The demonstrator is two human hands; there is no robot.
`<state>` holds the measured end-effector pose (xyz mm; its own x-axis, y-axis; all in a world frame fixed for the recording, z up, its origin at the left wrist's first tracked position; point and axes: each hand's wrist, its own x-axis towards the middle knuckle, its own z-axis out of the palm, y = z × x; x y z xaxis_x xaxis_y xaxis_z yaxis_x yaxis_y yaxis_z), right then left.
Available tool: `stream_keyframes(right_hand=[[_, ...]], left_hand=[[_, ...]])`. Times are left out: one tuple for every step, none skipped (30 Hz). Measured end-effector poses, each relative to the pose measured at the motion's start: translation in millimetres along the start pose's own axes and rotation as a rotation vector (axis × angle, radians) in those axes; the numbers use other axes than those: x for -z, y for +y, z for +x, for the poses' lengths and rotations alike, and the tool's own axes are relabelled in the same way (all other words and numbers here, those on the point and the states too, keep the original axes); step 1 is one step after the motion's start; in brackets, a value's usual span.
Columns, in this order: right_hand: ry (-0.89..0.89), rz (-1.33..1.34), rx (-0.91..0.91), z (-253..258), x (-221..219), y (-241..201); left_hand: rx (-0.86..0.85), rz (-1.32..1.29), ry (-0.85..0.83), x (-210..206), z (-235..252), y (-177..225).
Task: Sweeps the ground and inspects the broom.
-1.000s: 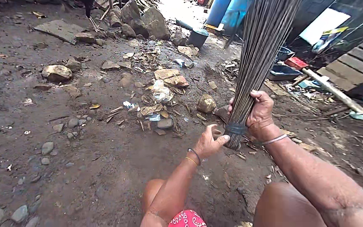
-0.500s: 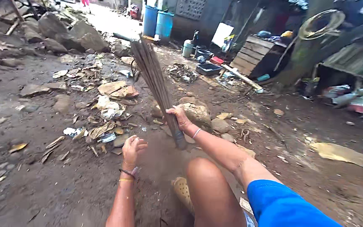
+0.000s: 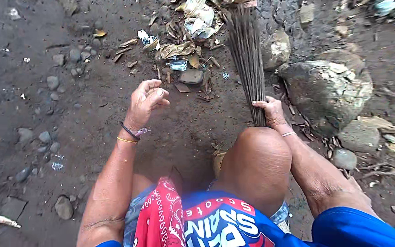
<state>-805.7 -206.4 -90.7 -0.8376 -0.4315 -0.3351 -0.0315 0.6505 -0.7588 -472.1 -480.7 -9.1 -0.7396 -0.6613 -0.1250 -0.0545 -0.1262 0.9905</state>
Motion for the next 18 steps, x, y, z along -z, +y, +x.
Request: stream_keyframes(right_hand=[[-0.041, -0.034, -0.029, 2, -7, 12], [-0.083, -0.075, -0.044, 4, -13, 24], [-0.127, -0.120, -0.049, 8, -18, 33], [-0.170, -0.169, -0.052, 10, -22, 38], [-0.213, -0.216, -0.048, 12, -25, 42], [-0.256, -0.259, -0.029, 13, -28, 44], [-0.293, -0.307, 0.013, 13, -32, 48], [-0.331, -0.367, 0.075, 11, -34, 48], [-0.383, -0.431, 0.153, 9, -36, 44], [-0.459, -0.505, 0.238, 8, -36, 40], [-0.551, -0.593, 0.321, 10, -37, 36], [-0.659, -0.700, 0.393, 14, -39, 35], [-0.776, -0.821, 0.441, 21, -41, 32], [-0.859, -0.925, 0.488, 31, -44, 30], [-0.902, -0.975, 0.535, 43, -45, 32], [-0.893, -0.963, 0.568, 58, -44, 35], [-0.842, -0.936, 0.586, 73, -41, 35], [-0.782, -0.926, 0.583, 89, -37, 32]], left_hand=[[0.000, 0.039, 0.008, 6, -7, 3], [-0.007, 0.082, 0.012, 11, -13, 5], [-0.013, 0.125, 0.012, 17, -21, 8], [-0.020, 0.169, 0.009, 22, -29, 12], [-0.023, 0.210, 0.006, 27, -37, 17], [-0.029, 0.251, 0.008, 31, -45, 23], [-0.042, 0.287, 0.010, 34, -53, 28], [-0.050, 0.315, 0.017, 35, -62, 34], [-0.053, 0.343, 0.027, 35, -71, 40], [-0.044, 0.371, 0.039, 32, -79, 45], [-0.040, 0.393, 0.042, 29, -85, 49], [-0.039, 0.411, 0.036, 26, -90, 51], [-0.039, 0.429, 0.026, 23, -91, 53], [-0.036, 0.453, 0.009, 20, -92, 54], [-0.029, 0.476, -0.012, 18, -91, 55], [-0.016, 0.501, -0.025, 16, -91, 56], [-0.005, 0.525, -0.030, 15, -90, 56], [0.004, 0.544, -0.034, 14, -91, 57]])
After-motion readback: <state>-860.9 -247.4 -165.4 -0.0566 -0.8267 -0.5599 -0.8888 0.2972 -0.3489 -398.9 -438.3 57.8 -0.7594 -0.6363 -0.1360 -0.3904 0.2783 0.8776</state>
